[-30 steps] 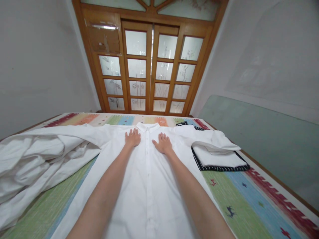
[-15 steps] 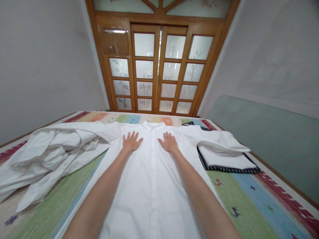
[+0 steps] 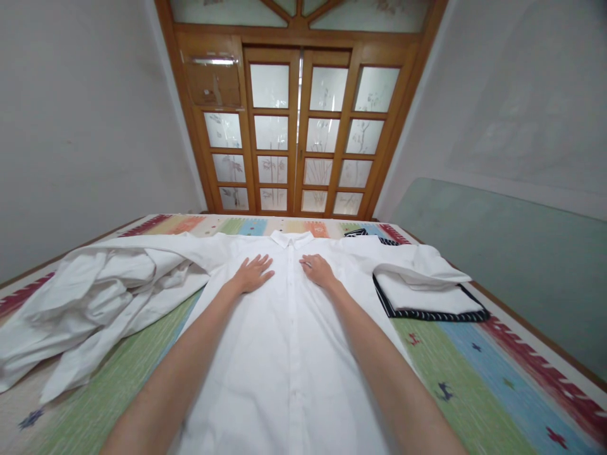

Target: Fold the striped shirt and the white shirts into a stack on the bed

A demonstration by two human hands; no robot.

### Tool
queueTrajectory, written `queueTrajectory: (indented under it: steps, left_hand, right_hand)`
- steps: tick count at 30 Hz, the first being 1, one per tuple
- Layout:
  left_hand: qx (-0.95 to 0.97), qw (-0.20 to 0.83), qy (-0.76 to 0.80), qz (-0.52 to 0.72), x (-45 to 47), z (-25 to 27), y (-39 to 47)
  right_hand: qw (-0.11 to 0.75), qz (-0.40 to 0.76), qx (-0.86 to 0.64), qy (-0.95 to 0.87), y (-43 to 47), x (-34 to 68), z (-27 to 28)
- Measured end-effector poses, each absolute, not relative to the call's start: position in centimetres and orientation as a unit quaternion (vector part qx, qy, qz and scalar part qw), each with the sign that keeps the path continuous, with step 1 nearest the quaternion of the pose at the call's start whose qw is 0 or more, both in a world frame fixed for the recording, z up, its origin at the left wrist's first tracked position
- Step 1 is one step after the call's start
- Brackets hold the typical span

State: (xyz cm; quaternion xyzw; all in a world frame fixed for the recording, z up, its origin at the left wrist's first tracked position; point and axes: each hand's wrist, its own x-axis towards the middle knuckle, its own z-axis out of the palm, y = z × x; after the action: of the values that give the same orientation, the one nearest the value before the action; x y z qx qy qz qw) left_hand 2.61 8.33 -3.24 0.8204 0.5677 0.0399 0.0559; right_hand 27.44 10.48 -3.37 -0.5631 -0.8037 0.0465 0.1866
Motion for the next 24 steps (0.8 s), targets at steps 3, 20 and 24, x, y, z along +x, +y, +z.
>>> queueTrajectory:
  steps: [3, 20, 24]
  left_hand:
    - [0.787, 0.07, 0.612, 0.033, 4.2, -3.1, 8.2]
    - [0.807, 0.064, 0.579, 0.094, 6.5, -3.6, 7.5]
    - [0.779, 0.03, 0.615, 0.119, 8.5, -3.3, 7.5]
  right_hand:
    - [0.187, 0.052, -0.635, -0.748, 10.5, 25.6, -2.5]
    - [0.275, -0.007, -0.616, -0.738, 11.5, 22.0, -4.6]
    - [0.271, -0.023, -0.614, -0.741, 11.6, 21.9, -4.6]
